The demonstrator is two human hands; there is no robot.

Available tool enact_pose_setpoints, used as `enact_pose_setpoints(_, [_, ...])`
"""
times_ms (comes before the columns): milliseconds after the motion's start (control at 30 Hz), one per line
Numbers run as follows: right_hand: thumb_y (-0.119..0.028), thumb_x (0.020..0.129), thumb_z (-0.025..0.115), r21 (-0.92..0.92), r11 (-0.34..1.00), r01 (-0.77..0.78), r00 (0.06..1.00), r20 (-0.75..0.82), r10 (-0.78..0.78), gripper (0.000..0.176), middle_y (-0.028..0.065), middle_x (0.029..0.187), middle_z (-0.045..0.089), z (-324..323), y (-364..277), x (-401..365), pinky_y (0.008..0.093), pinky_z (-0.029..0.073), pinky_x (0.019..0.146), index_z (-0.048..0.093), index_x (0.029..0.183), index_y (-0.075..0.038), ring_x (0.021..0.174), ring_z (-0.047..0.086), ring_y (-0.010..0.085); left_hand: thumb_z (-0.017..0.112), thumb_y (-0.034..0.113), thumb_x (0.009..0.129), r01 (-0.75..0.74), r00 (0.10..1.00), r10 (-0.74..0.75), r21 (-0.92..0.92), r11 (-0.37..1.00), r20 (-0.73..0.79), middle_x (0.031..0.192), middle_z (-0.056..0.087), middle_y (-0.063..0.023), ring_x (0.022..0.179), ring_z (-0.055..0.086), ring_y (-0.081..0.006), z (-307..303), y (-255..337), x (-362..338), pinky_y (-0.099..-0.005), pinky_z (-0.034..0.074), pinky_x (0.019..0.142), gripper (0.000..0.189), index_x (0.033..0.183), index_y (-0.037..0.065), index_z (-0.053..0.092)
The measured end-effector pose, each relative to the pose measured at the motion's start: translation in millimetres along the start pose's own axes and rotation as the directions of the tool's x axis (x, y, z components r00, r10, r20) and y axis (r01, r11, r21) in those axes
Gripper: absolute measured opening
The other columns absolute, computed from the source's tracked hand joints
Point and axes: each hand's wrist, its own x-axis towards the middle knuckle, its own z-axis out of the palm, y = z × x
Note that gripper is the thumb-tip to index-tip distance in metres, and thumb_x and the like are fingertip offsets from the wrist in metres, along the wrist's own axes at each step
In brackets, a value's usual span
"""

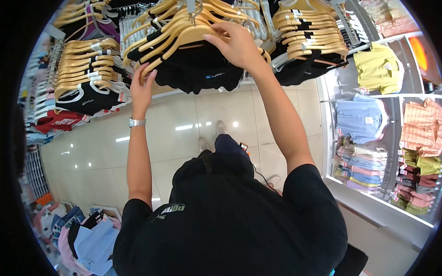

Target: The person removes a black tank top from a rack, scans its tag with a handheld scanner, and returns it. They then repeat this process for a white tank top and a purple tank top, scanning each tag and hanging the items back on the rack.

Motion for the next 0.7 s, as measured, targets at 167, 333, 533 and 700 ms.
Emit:
enact_pose_setpoints(167, [-0.020,0.093,0.068,0.269,0.900,-0.341,0.923,-0.085,0.375,0.021,0.0085,0.073,0.066,5.2,71.4,-125.8,0.0280,0.051,0.067,0.066,0.087,0.001,0.066,0.062,0.0161,0.073,0.025,0.091,0.091,0.975,-0.095,-0.027,0.995,-0.200,0.136,0.052,-0.0164,0.126,0.052,-0.0259,9.2,-26.0,-40.4,-0.0391,0.045,0.100,0.060,0.139,0.003,0.044])
enact_pose_setpoints(333, [-0.069,0.091,0.052,-0.584,0.404,-0.704,0.033,0.542,0.840,0.070,0.0179,0.090,0.071,74.9,209.5,-425.9,0.0409,0.054,0.076,0.066,0.095,0.000,0.082,0.067,0.0264,0.067,0.019,0.095,0.338,0.926,-0.346,-0.076,0.938,-0.153,0.140,0.047,-0.0158,0.125,0.052,-0.0250,23.3,-54.3,-128.5,-0.0387,0.047,0.097,0.057,0.141,0.003,0.039])
enact_pose_setpoints(533, [-0.057,0.093,0.058,0.208,-0.664,-0.718,-0.203,0.850,0.485,0.072,0.0218,0.113,0.065,126.6,115.8,-521.9,0.0437,0.054,0.086,0.055,0.131,0.005,0.105,0.064,0.0311,0.065,0.012,0.094,0.520,0.816,-0.507,0.031,0.853,0.278,0.121,0.061,-0.0085,0.103,0.062,-0.0176,48.1,-93.7,-234.5,-0.0298,0.052,0.077,0.045,0.136,0.008,0.048])
enact_pose_setpoints(700, [-0.046,0.095,0.059,0.017,-0.141,-0.990,-0.081,0.747,0.659,0.056,0.0161,0.098,0.066,146.9,125.3,-523.5,0.0402,0.054,0.073,0.062,0.122,0.003,0.088,0.064,0.0271,0.064,0.013,0.094,0.412,0.689,-0.446,0.198,0.890,0.571,0.116,0.064,-0.0084,0.096,0.064,-0.0173,72.5,-83.2,-257.1,-0.0298,0.053,0.077,0.041,0.133,0.007,0.052])
